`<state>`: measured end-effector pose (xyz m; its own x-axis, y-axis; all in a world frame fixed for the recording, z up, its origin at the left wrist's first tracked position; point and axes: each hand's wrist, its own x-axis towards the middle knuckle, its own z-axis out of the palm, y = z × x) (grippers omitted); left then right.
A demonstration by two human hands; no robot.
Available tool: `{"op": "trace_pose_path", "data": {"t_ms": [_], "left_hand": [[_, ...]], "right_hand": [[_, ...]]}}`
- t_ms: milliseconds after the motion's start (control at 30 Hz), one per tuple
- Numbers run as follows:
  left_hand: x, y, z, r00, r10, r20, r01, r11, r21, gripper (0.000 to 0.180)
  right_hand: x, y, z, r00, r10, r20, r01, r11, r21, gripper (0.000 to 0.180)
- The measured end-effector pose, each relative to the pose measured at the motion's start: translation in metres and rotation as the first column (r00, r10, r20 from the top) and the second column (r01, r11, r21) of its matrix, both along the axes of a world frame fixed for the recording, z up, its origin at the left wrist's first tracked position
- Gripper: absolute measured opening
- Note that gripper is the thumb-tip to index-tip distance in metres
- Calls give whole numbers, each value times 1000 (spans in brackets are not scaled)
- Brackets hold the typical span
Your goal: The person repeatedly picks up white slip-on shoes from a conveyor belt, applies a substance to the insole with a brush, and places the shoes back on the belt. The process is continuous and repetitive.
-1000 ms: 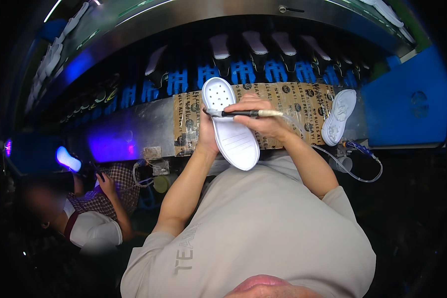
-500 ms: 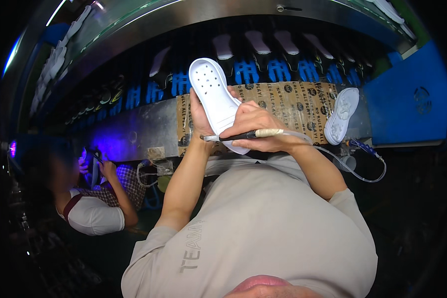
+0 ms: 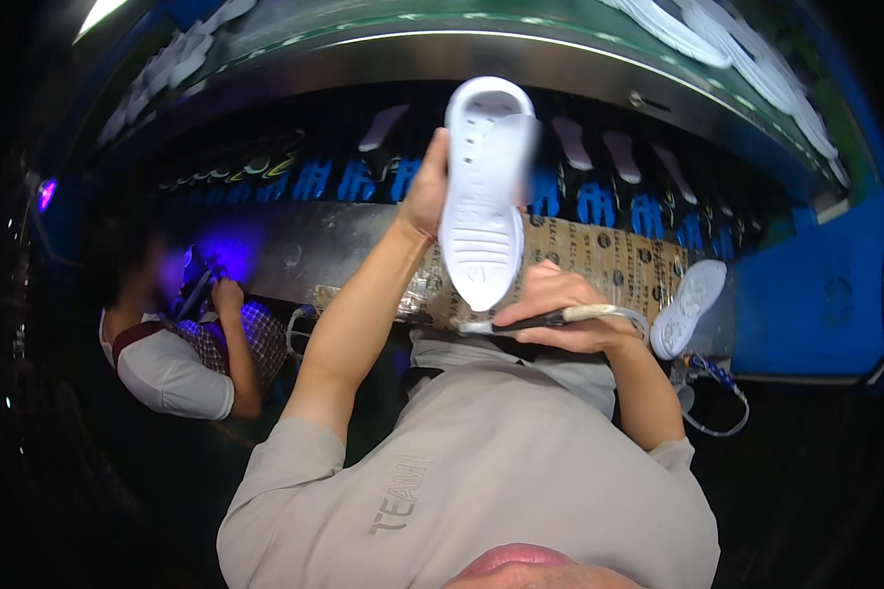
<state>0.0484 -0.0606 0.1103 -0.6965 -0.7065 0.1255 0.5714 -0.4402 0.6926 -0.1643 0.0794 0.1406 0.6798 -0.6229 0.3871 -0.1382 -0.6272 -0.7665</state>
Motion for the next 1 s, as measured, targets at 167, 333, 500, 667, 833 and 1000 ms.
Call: {"op": "trace_pose_path", "data": {"t_ms": [167, 333, 500, 667, 833, 1000], "left_hand": [[-15, -16, 19, 911, -32, 410, 121, 974, -192, 75], [-31, -18, 40, 580, 167, 797, 354, 830, -431, 80], [-50, -13, 51, 335, 191, 923, 573, 736, -360, 80], [-59, -14, 44, 197, 155, 968, 723, 644, -250, 80], [-43, -16, 47, 187, 153, 970, 750, 615, -242, 82], [-31, -21, 41, 140, 192, 971, 722, 652, -233, 86]], "right_hand": [[9, -3, 1, 944, -224, -240, 171, 959, -224, 30], [7, -2, -1, 949, -262, -177, 252, 965, -77, 31], [2, -4, 0, 977, -94, -191, 94, 996, -9, 32], [-8, 0, -1, 932, -267, -247, 254, 964, -82, 33], [-22, 0, 6, 866, -433, -250, 417, 902, -116, 33], [-42, -3, 0, 946, -252, -206, 249, 968, -41, 35]]}}
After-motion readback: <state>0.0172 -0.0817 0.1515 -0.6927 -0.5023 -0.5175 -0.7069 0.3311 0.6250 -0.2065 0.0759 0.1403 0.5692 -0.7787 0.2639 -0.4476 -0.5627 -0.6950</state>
